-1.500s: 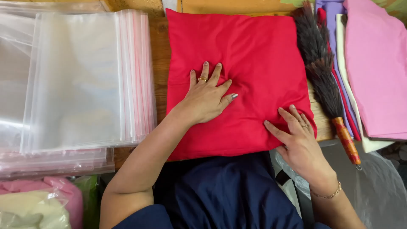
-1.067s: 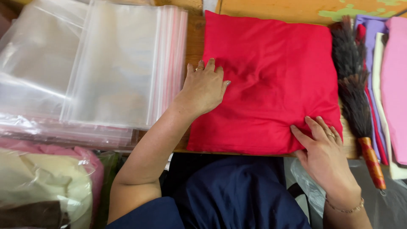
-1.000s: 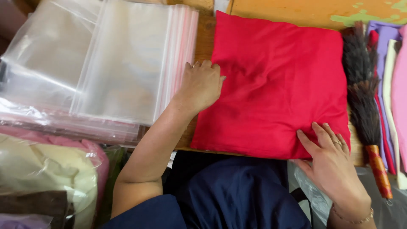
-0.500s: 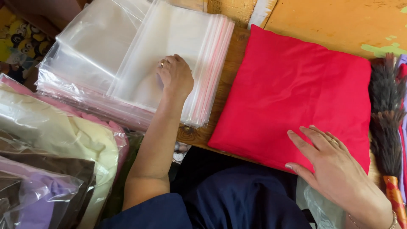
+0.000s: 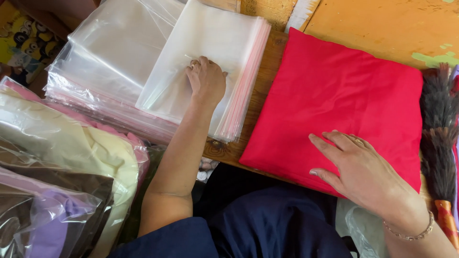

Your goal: A person cleans a red pillow with a duster, inserts it into a clear plastic zip-lock bag, smooths out the air, and seals the bag.

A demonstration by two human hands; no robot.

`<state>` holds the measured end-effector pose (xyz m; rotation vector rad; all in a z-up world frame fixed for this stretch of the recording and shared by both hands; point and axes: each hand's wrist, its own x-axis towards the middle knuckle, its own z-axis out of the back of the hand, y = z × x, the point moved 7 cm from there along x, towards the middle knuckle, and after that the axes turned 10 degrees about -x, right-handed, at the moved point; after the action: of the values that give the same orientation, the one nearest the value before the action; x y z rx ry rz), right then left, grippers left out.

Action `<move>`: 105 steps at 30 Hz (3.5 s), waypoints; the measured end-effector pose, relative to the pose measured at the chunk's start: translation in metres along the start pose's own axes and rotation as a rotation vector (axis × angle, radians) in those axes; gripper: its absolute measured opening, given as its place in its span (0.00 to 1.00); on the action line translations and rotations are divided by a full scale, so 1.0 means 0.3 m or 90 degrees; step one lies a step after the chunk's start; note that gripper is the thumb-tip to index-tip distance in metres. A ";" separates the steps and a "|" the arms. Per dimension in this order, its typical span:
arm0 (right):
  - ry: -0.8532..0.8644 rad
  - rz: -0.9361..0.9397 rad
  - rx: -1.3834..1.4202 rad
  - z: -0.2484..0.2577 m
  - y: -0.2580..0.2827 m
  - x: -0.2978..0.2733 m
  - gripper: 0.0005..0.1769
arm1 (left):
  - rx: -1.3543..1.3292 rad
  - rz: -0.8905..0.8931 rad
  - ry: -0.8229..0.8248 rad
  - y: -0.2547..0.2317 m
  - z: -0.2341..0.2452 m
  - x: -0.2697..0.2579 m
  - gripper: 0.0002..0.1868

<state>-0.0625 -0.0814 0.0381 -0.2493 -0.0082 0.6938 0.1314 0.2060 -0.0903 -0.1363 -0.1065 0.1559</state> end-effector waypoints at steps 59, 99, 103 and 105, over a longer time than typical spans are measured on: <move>-0.175 -0.277 0.646 -0.052 -0.166 0.902 0.07 | -0.028 -0.138 0.238 -0.272 0.150 -0.136 0.36; -0.325 -0.673 0.613 -0.369 -0.672 -0.213 0.01 | -0.855 -0.249 0.410 -0.327 0.401 -0.264 0.78; -0.266 -0.682 0.583 -0.298 -0.588 -0.177 0.03 | -1.212 0.001 0.140 -0.306 0.441 -0.207 0.66; -0.224 -0.609 0.707 -0.313 -0.547 -0.132 0.10 | -1.059 0.173 0.186 -0.303 0.337 -0.213 0.61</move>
<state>0.0191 -0.2491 -0.0123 0.9088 -0.0697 -0.2833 0.0701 0.1195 0.0161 -1.8323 0.1032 0.2838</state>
